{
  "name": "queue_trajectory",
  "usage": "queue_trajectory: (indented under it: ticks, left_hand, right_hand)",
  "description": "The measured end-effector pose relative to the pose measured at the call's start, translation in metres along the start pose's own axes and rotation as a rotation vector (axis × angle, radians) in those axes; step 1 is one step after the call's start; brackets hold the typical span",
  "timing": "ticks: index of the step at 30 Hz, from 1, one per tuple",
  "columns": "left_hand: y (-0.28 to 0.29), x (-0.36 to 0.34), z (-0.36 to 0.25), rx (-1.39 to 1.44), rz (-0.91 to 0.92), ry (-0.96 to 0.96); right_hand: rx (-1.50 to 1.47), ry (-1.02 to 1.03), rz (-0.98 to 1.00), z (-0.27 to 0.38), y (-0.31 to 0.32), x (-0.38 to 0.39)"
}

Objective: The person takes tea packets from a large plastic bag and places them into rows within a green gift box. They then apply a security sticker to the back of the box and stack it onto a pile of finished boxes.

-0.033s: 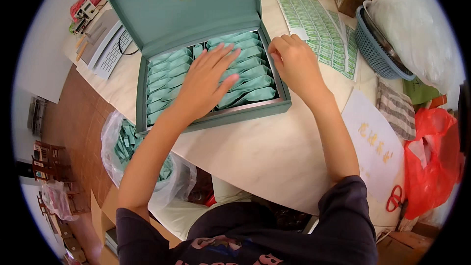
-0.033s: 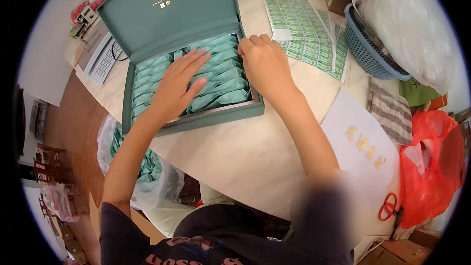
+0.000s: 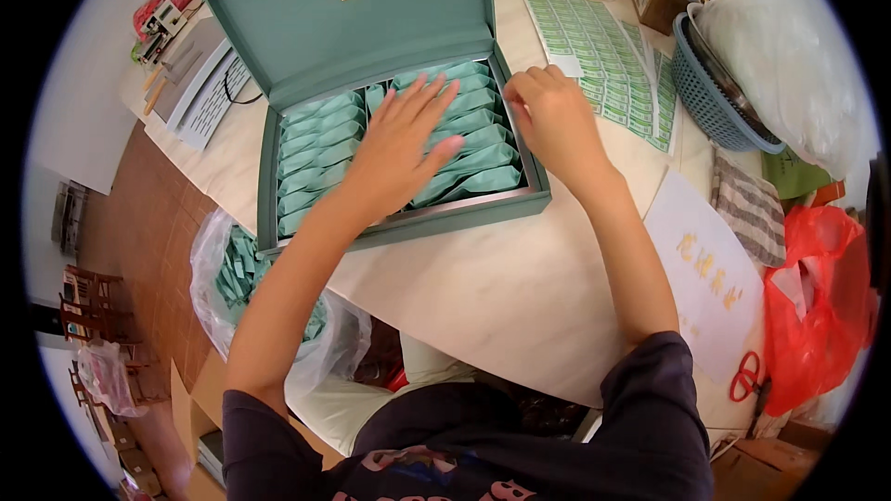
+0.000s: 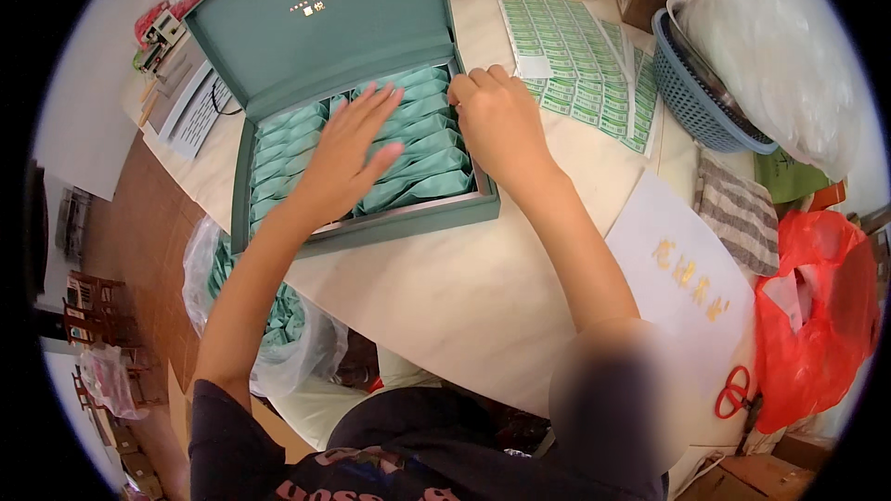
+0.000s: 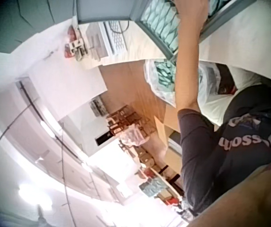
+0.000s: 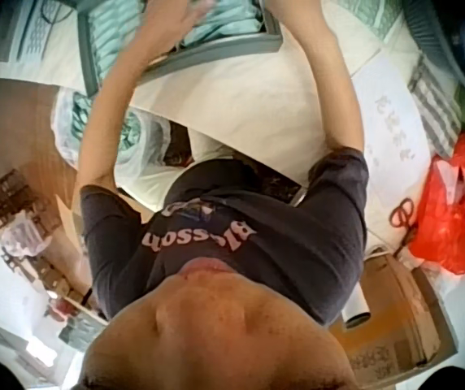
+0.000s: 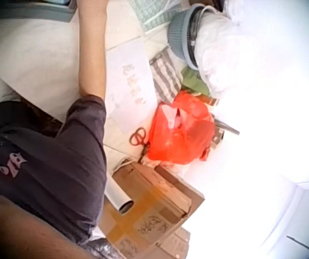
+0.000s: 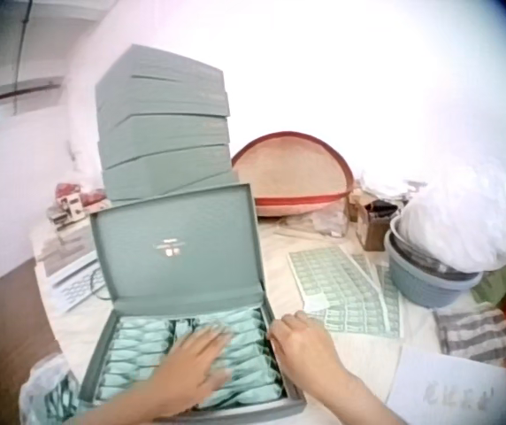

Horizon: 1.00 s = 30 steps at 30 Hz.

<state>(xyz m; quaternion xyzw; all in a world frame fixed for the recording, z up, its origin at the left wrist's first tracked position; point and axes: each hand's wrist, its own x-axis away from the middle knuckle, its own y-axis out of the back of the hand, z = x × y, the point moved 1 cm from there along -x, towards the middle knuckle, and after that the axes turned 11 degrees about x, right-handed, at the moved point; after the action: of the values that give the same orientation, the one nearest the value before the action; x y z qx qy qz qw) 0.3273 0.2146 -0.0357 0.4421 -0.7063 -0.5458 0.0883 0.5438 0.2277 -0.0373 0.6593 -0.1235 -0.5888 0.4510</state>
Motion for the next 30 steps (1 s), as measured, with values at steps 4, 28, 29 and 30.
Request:
queue_trajectory:
  ticks: [4,28,29,30]
  left_hand:
    - [-0.043,-0.007,0.001,-0.225,0.248,0.071]
    - [-0.039,-0.005,0.000,-0.130,0.218,0.081]
    - [-0.038,-0.007,-0.002,-0.139,0.228,0.065]
    - [-0.033,-0.009,-0.002,-0.025,0.228,0.122]
  right_hand:
    - [-0.185,0.057,0.020,-0.006,-0.019,0.005]
    - [0.128,0.076,0.213,0.002,-0.027,-0.004]
    - [0.154,0.071,0.250,0.000,-0.025,-0.002]
    - [0.145,0.080,0.260,-0.003,-0.025,-0.001]
